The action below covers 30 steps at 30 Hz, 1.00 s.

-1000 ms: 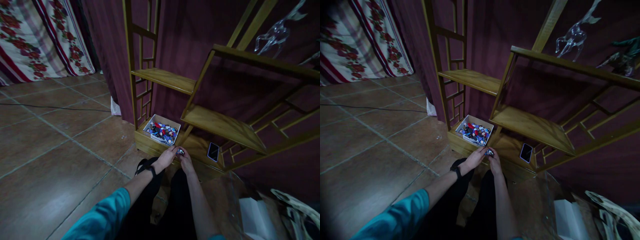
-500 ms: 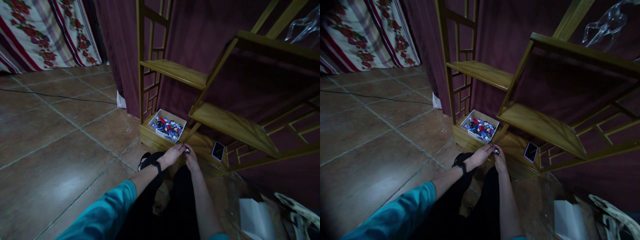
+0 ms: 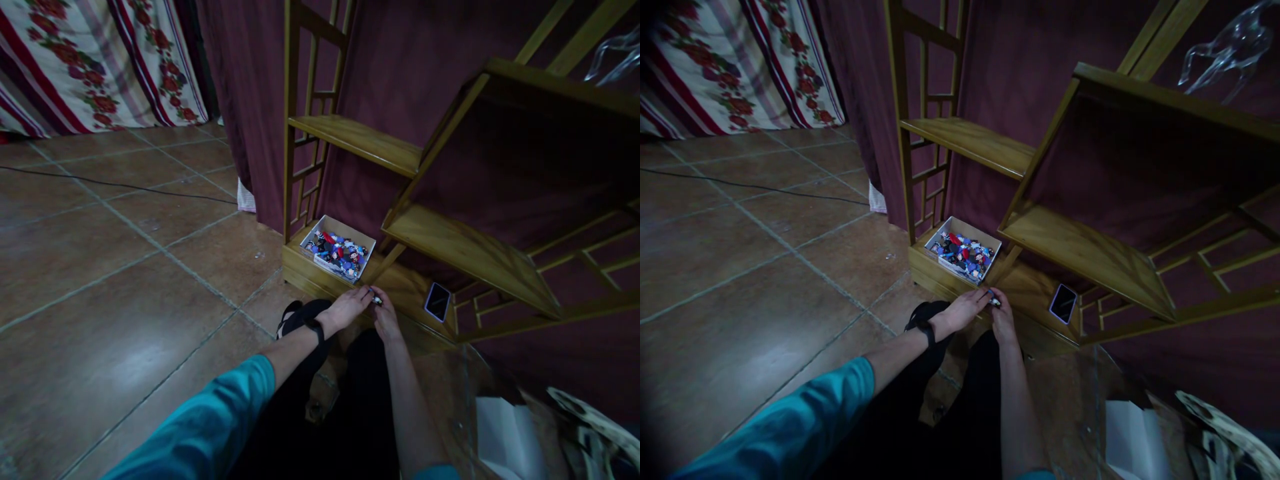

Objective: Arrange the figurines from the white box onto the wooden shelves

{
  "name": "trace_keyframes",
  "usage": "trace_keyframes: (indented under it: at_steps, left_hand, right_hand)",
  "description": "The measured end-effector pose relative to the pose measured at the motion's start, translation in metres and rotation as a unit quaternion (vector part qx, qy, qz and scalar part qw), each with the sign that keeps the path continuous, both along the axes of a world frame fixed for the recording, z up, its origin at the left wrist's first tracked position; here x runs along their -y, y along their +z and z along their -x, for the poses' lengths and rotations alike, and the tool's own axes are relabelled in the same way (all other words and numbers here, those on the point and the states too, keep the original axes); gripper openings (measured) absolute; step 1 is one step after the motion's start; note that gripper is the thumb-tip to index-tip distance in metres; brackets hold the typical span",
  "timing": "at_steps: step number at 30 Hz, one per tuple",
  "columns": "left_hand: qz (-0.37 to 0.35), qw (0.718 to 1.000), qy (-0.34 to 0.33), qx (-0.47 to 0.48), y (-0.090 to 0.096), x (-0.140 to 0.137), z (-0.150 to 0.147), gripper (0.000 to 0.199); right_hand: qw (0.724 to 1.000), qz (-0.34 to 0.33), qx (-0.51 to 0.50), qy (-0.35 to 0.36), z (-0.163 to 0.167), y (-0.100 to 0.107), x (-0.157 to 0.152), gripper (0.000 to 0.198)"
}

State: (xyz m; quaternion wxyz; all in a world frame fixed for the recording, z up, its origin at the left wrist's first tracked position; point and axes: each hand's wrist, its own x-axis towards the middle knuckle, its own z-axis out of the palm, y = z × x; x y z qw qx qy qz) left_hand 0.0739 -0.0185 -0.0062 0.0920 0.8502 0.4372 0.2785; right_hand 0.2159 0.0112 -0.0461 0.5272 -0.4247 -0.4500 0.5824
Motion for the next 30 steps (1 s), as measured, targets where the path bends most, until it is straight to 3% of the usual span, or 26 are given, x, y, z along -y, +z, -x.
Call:
trace_keyframes:
  at_steps: [5,8,11,14,17,20,23,30]
  left_hand:
    - [0.052,0.992,0.004,0.115,-0.002,-0.003,0.001,0.046]
    - [0.118,0.965,0.027,0.231,-0.008,-0.013,0.005,0.036]
    - [0.225,0.91,0.062,0.343,-0.016,-0.028,0.009,0.032]
    - [0.321,0.84,0.029,0.436,-0.022,-0.04,0.011,0.035]
    - [0.374,0.782,0.018,0.499,-0.022,-0.043,0.012,0.039]
    - [0.405,0.745,0.039,0.528,-0.019,-0.041,0.013,0.038]
    - [0.415,0.728,0.058,0.543,-0.017,-0.04,0.014,0.036]
    - [0.415,0.73,0.066,0.539,-0.014,-0.041,0.014,0.038]
  right_hand:
    - [1.0,0.007,-0.012,0.005,0.001,0.003,0.002,0.047]
    - [0.998,0.029,-0.041,0.022,0.004,0.01,0.005,0.045]
    - [0.995,0.034,-0.072,0.058,0.008,0.019,0.007,0.035]
    - [0.993,0.035,-0.087,0.068,0.01,0.024,0.006,0.032]
    - [0.993,0.05,-0.093,0.054,0.01,0.025,0.005,0.036]
    - [0.992,0.059,-0.099,0.053,0.009,0.026,0.005,0.036]
    - [0.99,0.052,-0.109,0.069,0.007,0.029,0.006,0.037]
    - [0.99,0.06,-0.111,0.071,0.006,0.026,0.002,0.041]
